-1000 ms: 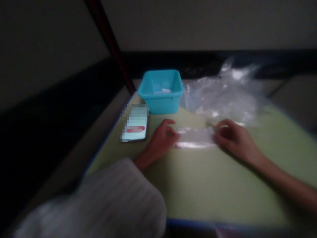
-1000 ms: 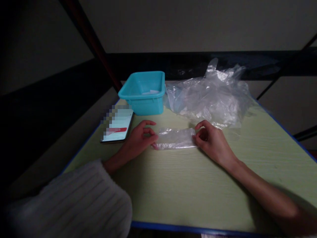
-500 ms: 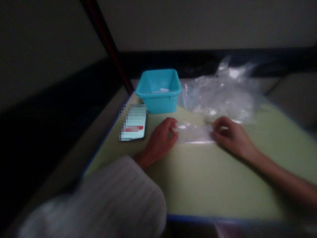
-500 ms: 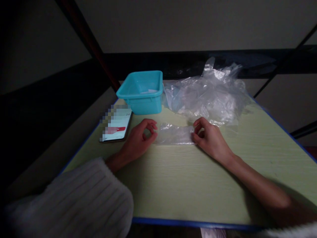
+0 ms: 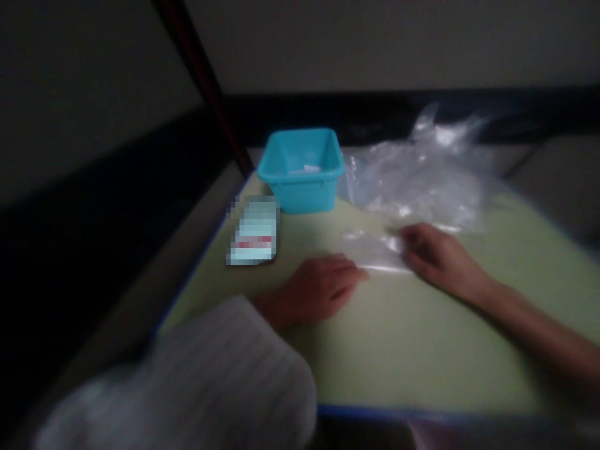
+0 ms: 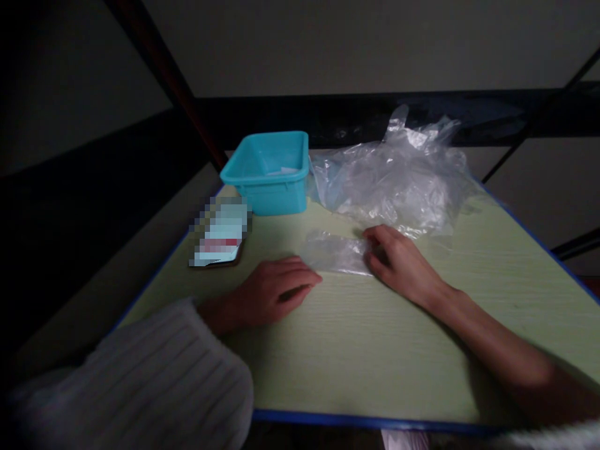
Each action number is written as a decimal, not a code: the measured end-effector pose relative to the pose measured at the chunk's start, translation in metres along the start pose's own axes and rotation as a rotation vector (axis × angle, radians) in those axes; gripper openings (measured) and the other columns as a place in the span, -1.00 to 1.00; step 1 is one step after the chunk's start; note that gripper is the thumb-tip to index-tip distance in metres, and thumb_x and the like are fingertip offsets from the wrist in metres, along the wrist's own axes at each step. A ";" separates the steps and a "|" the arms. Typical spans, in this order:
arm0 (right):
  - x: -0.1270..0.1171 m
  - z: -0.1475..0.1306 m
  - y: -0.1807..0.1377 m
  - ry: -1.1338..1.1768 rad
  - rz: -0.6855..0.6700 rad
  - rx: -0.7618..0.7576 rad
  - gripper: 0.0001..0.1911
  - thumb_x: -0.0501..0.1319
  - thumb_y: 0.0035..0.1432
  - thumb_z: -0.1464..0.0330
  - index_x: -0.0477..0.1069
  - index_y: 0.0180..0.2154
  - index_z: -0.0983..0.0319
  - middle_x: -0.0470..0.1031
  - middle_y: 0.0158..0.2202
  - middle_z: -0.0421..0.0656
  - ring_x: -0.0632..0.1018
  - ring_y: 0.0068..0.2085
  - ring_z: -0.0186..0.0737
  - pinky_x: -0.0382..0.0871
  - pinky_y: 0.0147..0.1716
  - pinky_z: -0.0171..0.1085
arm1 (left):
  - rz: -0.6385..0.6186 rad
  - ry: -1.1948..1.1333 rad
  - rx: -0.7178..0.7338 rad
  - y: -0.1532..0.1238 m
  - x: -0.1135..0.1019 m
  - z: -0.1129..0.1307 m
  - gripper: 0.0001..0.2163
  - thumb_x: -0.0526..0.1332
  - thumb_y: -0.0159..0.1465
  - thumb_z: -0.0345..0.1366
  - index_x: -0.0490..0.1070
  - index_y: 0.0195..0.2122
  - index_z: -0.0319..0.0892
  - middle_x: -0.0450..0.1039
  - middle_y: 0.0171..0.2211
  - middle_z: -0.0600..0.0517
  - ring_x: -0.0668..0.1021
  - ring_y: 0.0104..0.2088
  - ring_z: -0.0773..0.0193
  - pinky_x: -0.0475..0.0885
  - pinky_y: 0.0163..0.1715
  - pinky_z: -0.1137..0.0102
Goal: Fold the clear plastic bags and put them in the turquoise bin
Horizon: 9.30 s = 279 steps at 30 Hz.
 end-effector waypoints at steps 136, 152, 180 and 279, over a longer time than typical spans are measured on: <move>0.001 -0.020 -0.031 -0.136 -0.055 -0.843 -0.72 0.06 0.29 0.42 0.39 -0.01 0.34 0.51 0.00 0.02 0.49 0.06 -0.15 0.41 0.05 -0.11 | -0.143 0.302 -0.034 0.004 -0.015 -0.040 -0.46 0.00 0.35 -0.11 0.01 0.26 -0.35 -0.04 0.31 -0.26 0.03 0.33 0.11 0.00 0.27 0.17; -0.002 -0.028 -0.036 -0.528 0.004 -0.979 -0.74 0.00 0.27 0.55 0.45 -0.15 0.42 0.59 -0.20 0.03 0.59 -0.22 -0.11 0.54 -0.22 -0.15 | -0.252 0.331 0.291 0.005 -0.010 0.001 -0.84 0.08 0.31 -0.24 0.39 -0.27 -0.19 0.46 -0.21 -0.08 0.46 -0.13 0.19 0.31 -0.08 0.31; 0.006 -0.018 -0.025 -0.044 -0.120 -0.629 -0.80 0.14 0.23 0.35 0.34 -0.11 0.29 0.55 -0.13 0.03 0.56 -0.11 -0.11 0.49 -0.16 -0.14 | -0.024 0.307 0.241 0.006 0.006 -0.007 -0.81 0.02 0.34 -0.44 0.43 -0.28 -0.29 0.51 -0.30 -0.05 0.50 -0.24 0.27 0.40 -0.20 0.38; 0.032 -0.018 -0.019 -0.335 -0.218 -0.488 -0.14 -0.08 0.28 0.00 -0.50 0.33 0.28 -0.02 0.30 0.21 0.08 0.30 0.04 0.01 0.19 0.17 | -0.350 0.398 -0.069 0.001 0.011 0.002 -0.28 -0.08 0.30 0.11 -0.09 0.30 -0.39 -0.24 0.35 -0.26 -0.09 0.34 -0.01 -0.14 0.27 0.09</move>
Point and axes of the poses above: each hand's wrist, its own y-axis towards the middle knuckle, its own x-axis out of the palm, z = x × y, the point moved 2 cm from there along y, towards the middle knuckle
